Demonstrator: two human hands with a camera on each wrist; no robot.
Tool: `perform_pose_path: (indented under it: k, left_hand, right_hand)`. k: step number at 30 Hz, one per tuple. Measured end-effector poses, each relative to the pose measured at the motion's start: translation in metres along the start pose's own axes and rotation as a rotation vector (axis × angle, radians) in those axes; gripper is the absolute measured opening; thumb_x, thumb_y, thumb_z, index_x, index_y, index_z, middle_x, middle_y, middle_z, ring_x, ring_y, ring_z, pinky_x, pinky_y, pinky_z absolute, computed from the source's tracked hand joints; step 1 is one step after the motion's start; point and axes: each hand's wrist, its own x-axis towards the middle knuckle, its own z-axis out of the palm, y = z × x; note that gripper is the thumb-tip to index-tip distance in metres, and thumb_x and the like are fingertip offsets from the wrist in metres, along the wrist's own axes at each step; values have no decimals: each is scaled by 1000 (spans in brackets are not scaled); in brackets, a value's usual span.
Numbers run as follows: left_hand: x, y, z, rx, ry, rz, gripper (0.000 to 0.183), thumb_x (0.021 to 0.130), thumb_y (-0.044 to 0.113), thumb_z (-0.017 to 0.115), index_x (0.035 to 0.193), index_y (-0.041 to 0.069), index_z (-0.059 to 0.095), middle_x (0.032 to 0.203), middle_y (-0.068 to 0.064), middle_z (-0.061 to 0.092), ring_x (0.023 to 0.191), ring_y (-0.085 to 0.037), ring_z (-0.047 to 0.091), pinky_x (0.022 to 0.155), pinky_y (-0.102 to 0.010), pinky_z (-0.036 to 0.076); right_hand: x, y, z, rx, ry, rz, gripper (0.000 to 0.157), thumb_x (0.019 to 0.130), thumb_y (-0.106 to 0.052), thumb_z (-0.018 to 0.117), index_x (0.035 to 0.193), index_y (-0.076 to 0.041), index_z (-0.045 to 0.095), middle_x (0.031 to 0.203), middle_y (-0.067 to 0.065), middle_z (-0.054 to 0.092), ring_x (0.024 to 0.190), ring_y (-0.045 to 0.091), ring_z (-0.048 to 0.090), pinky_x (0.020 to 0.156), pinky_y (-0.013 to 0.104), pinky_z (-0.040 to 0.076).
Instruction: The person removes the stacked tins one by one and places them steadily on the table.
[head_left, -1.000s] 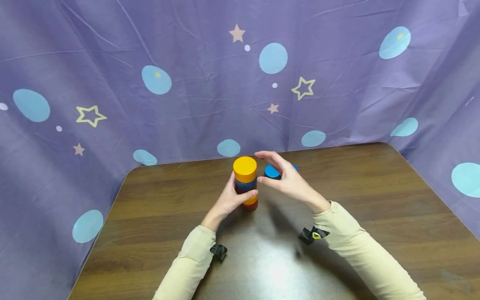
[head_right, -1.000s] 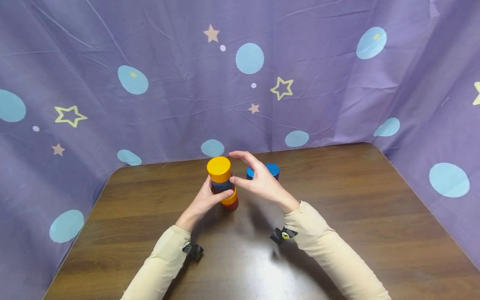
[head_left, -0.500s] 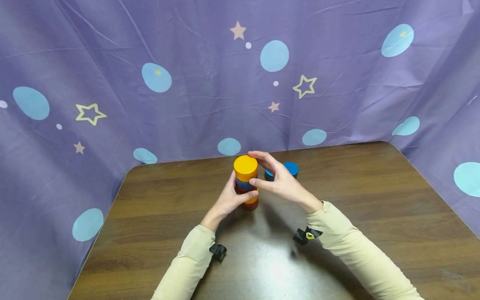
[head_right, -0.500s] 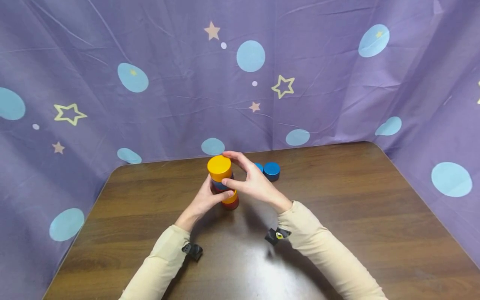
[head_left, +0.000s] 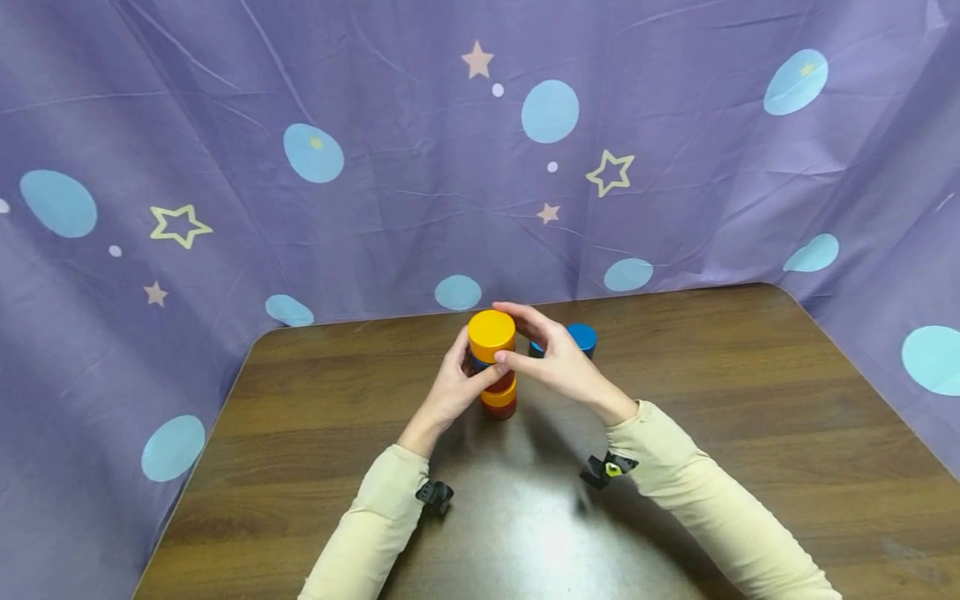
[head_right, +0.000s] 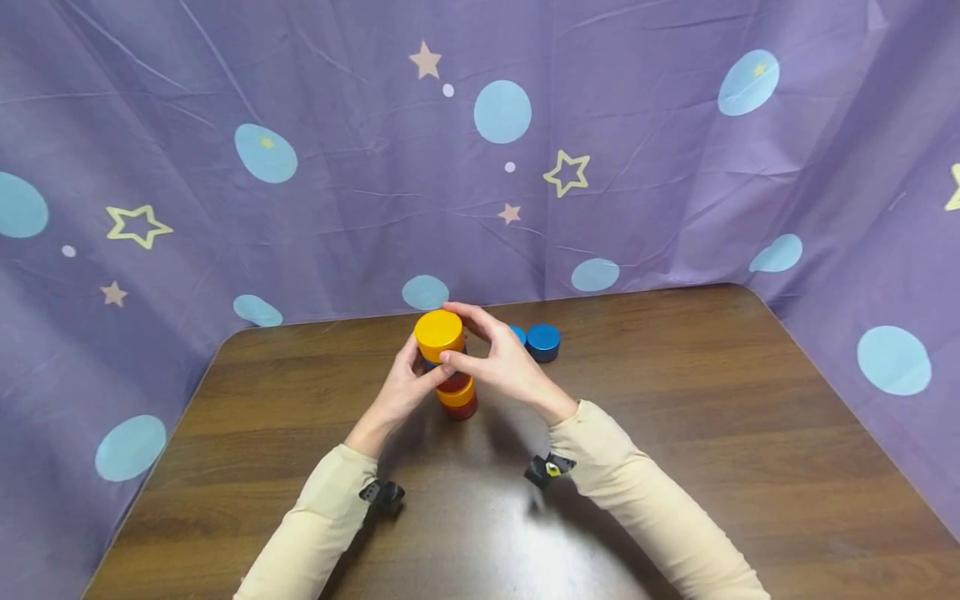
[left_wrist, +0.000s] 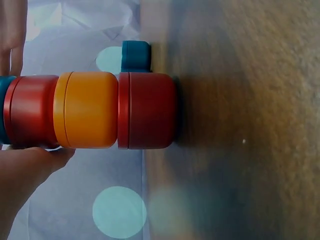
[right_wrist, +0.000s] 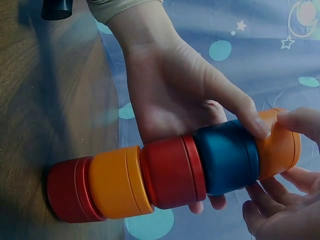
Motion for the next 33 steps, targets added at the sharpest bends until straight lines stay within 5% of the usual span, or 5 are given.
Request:
perform_pose_path:
  k: [9,15,20,27,33]
  left_hand:
    - [7,-29,-5,-5,-5,27,58,87,-11,62,139,-5,37,122,-17,53,108,-24,54,95,-36,43]
    - [6,-36,-7,-1,-19,29,51,92,-3,61,138,2,40,123,-16,53,108,-27,53,96,-39,43]
    - [5,-36,-7,25,-23,-3,54,93,12,64,141,8,38,130,-18,50,112,-29,52,97,-41,43]
    - [0,-6,2,31,-13,-43,52,92,-5,57,140,-3,37,132,-25,45,112,-35,49,95,-40,42]
    - [0,-7,1,57,-24,-16,52,92,-1,58,141,0,38,134,-22,45,113,-34,49,93,-40,43]
  right_hand:
    - [0,-2,-1,24,16,7,58,85,-2,72,138,-1,48,135,9,53,122,24,52,103,38,38]
    - [-1,-5,-6,83,54,-5,56,86,3,69,137,-1,48,131,13,55,116,24,56,100,37,42]
    - [-4,-7,-14,103,90,-27,57,84,9,68,137,2,48,129,17,56,113,24,57,99,38,42]
    - [-7,-5,-25,88,137,-17,55,85,8,67,136,3,48,129,17,57,112,23,58,98,36,43]
    - [-9,-2,-33,75,176,-27,56,83,11,67,135,4,48,130,19,55,110,22,59,95,34,45]
